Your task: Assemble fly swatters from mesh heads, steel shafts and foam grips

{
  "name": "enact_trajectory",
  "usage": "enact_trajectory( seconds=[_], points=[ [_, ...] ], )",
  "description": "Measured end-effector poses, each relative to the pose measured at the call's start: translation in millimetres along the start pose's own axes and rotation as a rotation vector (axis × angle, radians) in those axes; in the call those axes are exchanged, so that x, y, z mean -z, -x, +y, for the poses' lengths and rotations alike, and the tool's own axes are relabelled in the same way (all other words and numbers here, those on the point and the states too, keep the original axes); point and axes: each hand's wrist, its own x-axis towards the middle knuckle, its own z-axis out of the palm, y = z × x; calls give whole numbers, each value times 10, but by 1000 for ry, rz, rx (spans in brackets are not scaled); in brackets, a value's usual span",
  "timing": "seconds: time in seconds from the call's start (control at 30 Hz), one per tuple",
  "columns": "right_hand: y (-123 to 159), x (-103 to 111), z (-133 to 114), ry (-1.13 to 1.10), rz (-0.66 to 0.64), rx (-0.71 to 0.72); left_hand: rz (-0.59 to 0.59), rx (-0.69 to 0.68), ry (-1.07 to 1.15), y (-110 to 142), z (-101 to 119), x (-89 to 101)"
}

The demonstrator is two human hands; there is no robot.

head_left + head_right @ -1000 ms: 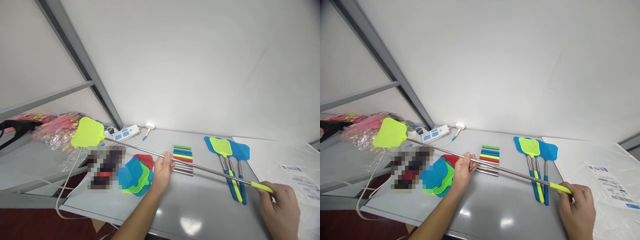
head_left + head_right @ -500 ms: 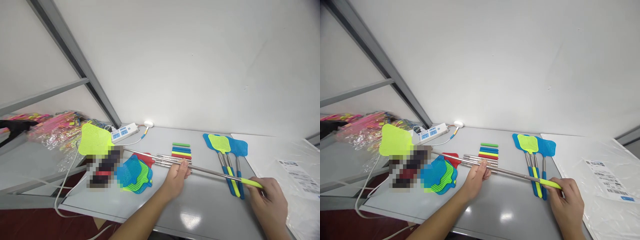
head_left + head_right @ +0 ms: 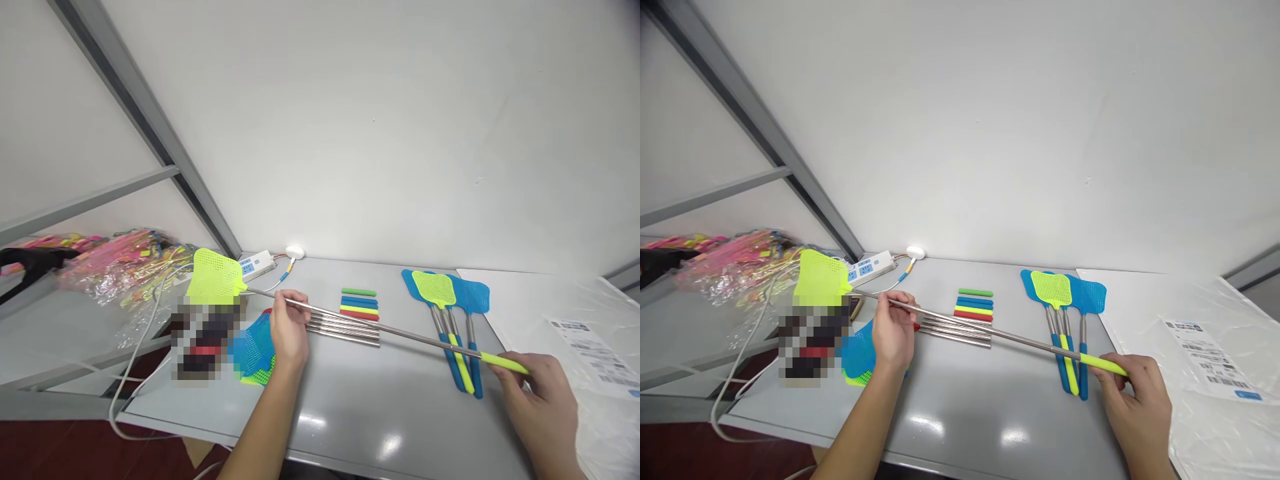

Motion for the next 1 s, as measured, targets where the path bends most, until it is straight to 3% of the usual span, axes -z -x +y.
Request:
enact_trajectory(
  seconds=[0.2,0.47,0.63,0.73,0.87,1.0],
  points=[
    [24,5,14,25,21,-41,-57,22,-31,103,-111,-60],
    [31,24,5,54,27,-45,-464,131,-136,395,-286,-191],
    [32,22,2,25,-6,-81,-522,139,-83,386,-298,-192],
    [51,-3,-4,-11,-39,-61,-464,151,105,290,-214,-166],
    [83,-30,12,-12,-69,-38,-192,135,337,88,-37,-47],
    [112,-47,64,1,-125,3,-2,54,347,-80,37,91]
  ],
)
